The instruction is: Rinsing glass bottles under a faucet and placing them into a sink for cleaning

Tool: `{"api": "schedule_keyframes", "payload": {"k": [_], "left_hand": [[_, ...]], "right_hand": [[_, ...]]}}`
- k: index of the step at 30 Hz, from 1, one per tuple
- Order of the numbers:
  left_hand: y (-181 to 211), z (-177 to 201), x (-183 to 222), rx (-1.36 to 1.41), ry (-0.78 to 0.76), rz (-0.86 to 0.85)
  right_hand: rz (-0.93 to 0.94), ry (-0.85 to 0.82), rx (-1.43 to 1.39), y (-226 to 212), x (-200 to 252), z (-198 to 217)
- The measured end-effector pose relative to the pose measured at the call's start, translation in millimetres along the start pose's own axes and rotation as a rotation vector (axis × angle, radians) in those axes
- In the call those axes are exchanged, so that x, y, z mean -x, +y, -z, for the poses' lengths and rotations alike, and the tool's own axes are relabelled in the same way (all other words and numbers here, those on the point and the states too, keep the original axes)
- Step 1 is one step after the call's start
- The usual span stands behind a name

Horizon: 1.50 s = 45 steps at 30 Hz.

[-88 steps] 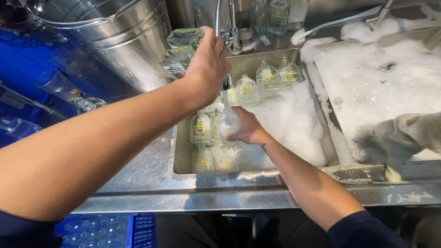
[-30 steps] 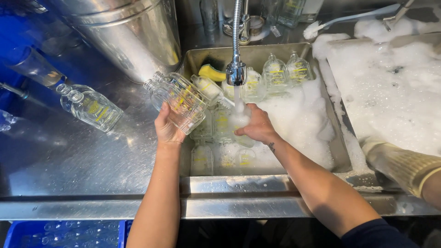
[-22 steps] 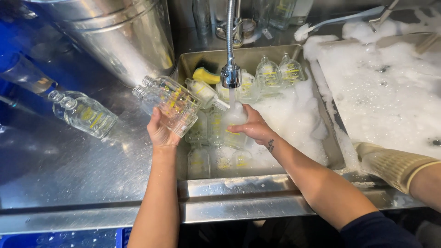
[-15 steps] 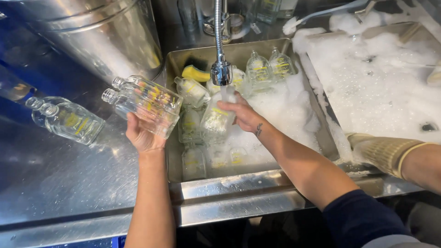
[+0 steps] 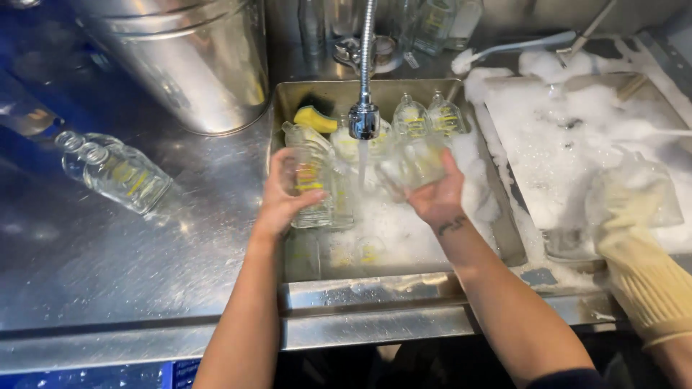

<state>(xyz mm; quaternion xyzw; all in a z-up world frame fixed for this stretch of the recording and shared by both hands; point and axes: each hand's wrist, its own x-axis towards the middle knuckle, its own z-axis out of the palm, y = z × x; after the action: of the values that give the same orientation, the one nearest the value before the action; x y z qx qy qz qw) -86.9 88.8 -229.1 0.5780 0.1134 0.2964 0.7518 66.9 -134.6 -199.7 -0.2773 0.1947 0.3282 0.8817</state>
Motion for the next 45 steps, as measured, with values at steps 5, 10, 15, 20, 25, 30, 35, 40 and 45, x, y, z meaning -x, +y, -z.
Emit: {"api": "schedule_keyframes", "payload": {"k": [5, 10, 15, 20, 25, 30, 35, 40, 45], "left_hand": [[-19.7, -32.9, -1.8, -0.285, -0.176, 0.149], [-14.4, -45.2, 2.3, -0.329, -0.291, 0.135], [-13.3, -50.2, 1.5, -0.39, -0.322, 0.163], [-18.1, -50.1, 3.2, -0.379, -0.304, 0.197], [-6.1, -52.8, 1.7, -0.356, -0.32, 0.237], [-5.9, -53.8, 9.1, -0.352, -0.397, 0.151], [-2.3, -50.4, 7.4, -0.361, -0.391, 0.18], [-0.2, -55.7, 9.1, -0.371, -0.381, 0.184], [-7.4, -60.3, 2.9, -0.349, -0.323, 0.258]], "right_hand": [[0.053, 0.091, 0.067, -44.7, 41.5, 19.9], [0.066, 0.222, 0.075, -37.8, 75.7, 16.3], [0.059, 0.021, 0.045, -18.5, 104.2, 1.4], [0.173, 0.17, 0.281, -37.1, 71.1, -3.5], [0.197, 0.132, 0.217, -26.9, 118.2, -4.4], [0.19, 0.411, 0.145, -29.2, 111.2, -18.0], [-0.039, -0.404, 0.003, -44.5, 100.0, 29.6], [0.206, 0.284, 0.004, -28.0, 128.0, -22.4], [0.122, 0.111, 0.248, -33.8, 103.8, -5.9]]}}
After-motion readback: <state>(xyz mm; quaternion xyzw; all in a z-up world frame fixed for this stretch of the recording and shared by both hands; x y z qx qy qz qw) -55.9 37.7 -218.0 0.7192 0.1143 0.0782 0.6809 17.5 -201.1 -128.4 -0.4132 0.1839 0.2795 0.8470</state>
